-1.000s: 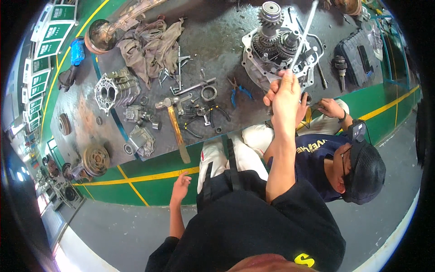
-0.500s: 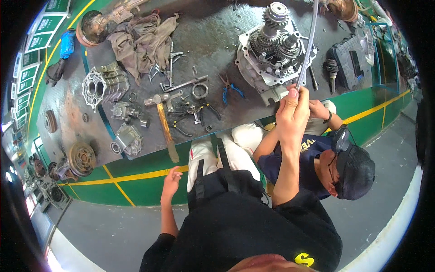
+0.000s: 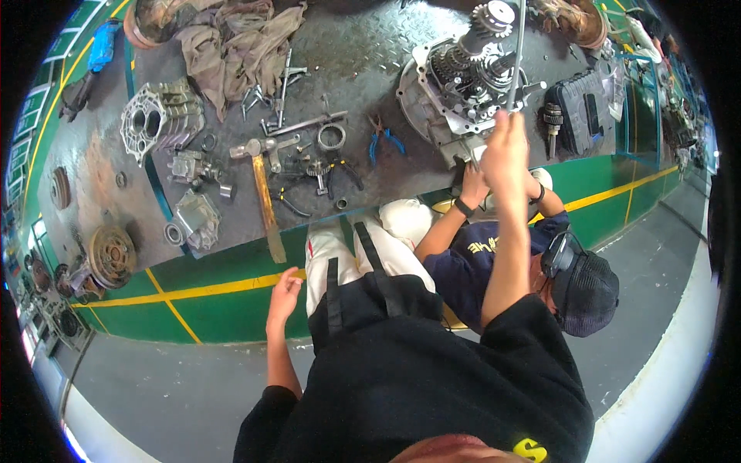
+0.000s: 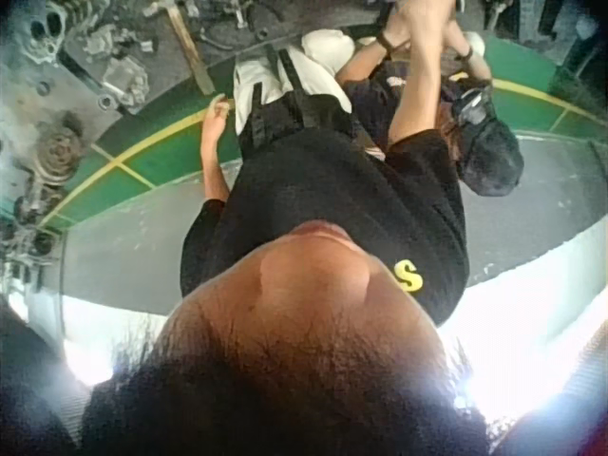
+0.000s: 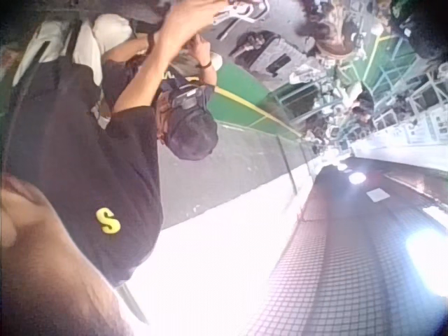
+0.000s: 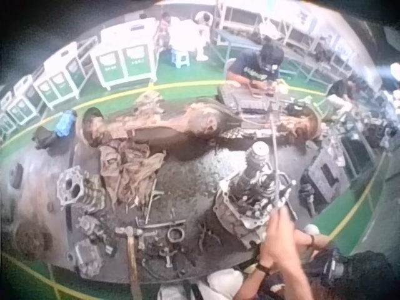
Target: The person assembles internal gearbox components by placing gears and shafts onto the assembly, measuring distances with a caliper, and securing parts with a hammer and punch.
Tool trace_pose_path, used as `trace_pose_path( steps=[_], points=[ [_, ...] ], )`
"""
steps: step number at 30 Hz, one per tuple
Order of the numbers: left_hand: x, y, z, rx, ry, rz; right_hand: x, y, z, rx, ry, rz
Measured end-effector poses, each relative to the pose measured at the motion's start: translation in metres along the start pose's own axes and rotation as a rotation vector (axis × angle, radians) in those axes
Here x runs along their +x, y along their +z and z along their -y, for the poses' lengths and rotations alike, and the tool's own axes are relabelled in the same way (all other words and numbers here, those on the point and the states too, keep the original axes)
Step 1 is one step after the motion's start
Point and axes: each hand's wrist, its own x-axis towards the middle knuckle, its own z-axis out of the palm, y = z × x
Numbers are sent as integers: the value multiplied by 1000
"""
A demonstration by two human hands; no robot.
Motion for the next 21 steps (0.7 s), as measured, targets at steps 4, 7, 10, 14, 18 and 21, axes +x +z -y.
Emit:
trace_pose_path(
  steps=[4,7,10,14,18,21],
  points=[
    [10,5,-2,-133,1,33,2,-30,7,-21,-26,-20],
    [12,6,-4,-72,-32,35,-7,-25,0,28,12,-46],
    [11,1,-3,-65,-10,21,7,9,-10,-258,-16,-5],
    [12,-7,5,-100,-3,1,22,13,-23,-248,-57,14],
    [14,-10,12,-88,-3,-2,14,17,-27,-191,-17,75],
    [13,-10,12,-98,5,-2,9,29,-29,-179,116,119]
  ],
)
